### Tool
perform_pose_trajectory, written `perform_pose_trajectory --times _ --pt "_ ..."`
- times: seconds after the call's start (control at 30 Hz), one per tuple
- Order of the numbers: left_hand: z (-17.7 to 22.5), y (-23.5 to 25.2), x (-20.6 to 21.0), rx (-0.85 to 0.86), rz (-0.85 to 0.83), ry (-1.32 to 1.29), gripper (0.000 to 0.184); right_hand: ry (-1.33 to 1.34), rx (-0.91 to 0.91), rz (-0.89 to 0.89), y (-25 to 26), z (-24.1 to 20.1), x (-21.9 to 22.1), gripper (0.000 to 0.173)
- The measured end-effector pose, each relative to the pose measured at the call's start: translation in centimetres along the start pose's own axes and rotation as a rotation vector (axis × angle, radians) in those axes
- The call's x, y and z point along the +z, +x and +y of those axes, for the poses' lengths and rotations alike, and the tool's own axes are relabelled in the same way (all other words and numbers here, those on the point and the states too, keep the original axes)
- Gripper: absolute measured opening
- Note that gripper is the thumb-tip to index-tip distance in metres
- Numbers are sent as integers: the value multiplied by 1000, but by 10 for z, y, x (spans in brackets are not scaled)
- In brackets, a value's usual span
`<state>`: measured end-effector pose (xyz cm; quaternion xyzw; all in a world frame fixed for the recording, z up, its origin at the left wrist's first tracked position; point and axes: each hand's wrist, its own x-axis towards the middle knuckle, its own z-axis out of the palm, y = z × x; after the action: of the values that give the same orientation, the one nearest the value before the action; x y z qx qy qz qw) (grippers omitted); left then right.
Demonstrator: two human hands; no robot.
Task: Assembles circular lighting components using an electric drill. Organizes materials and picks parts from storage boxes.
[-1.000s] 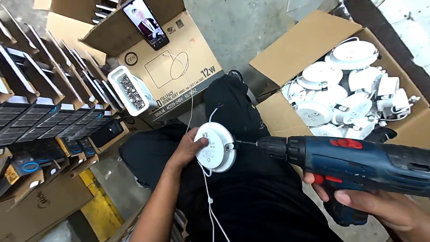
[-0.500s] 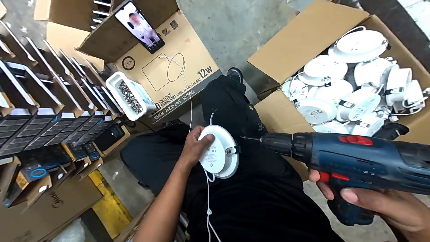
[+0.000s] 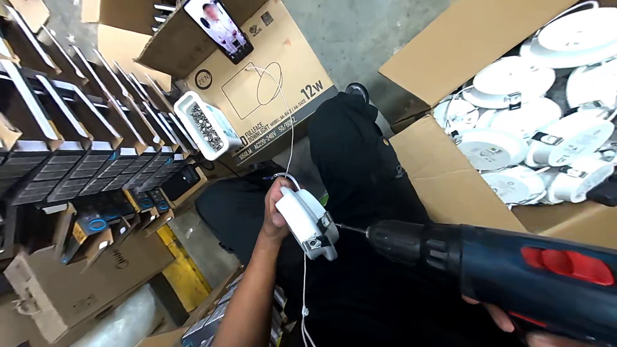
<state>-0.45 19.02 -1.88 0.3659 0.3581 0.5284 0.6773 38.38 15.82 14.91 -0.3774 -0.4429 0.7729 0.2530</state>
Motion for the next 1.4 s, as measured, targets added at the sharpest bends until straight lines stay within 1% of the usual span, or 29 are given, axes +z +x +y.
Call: perform_pose_trajectory --times 0.1,0.2,0.37,0.57,0.67,0.77,1.07,1.13,1.2,1.27,1.33,1.4 --pt "2 -8 -1 31 27 68 64 -29 31 -32 2 -3 4 19" --pt "2 -14 -5 48 35 88 62 -28 74 -15 2 -4 8 15" --pt "3 -15 -5 64 35 171 63 -91 27 -2 0 -1 10 15" --pt "2 -17 -7 67 29 189 64 -110 41 19 -10 12 11 17" --pt "2 -17 -8 65 35 209 66 -115 27 19 -5 6 12 17" --pt "1 -18 -8 63 34 200 66 -101 51 39 -2 2 15 17" --pt "3 -16 -4 59 17 171 66 -112 74 25 -4 2 12 14" --pt "4 -16 -3 64 25 174 67 -147 69 1 -3 1 6 16" --pt "4 -17 -1 73 27 206 68 -200 90 -26 -2 -2 4 22" --pt "5 -19 1 75 16 192 67 -235 83 7 -6 5 4 34" --pt "4 -21 1 71 17 171 67 -208 51 76 -9 18 5 44" --pt "3 -22 2 72 21 164 66 -207 -42 119 -2 19 6 49"
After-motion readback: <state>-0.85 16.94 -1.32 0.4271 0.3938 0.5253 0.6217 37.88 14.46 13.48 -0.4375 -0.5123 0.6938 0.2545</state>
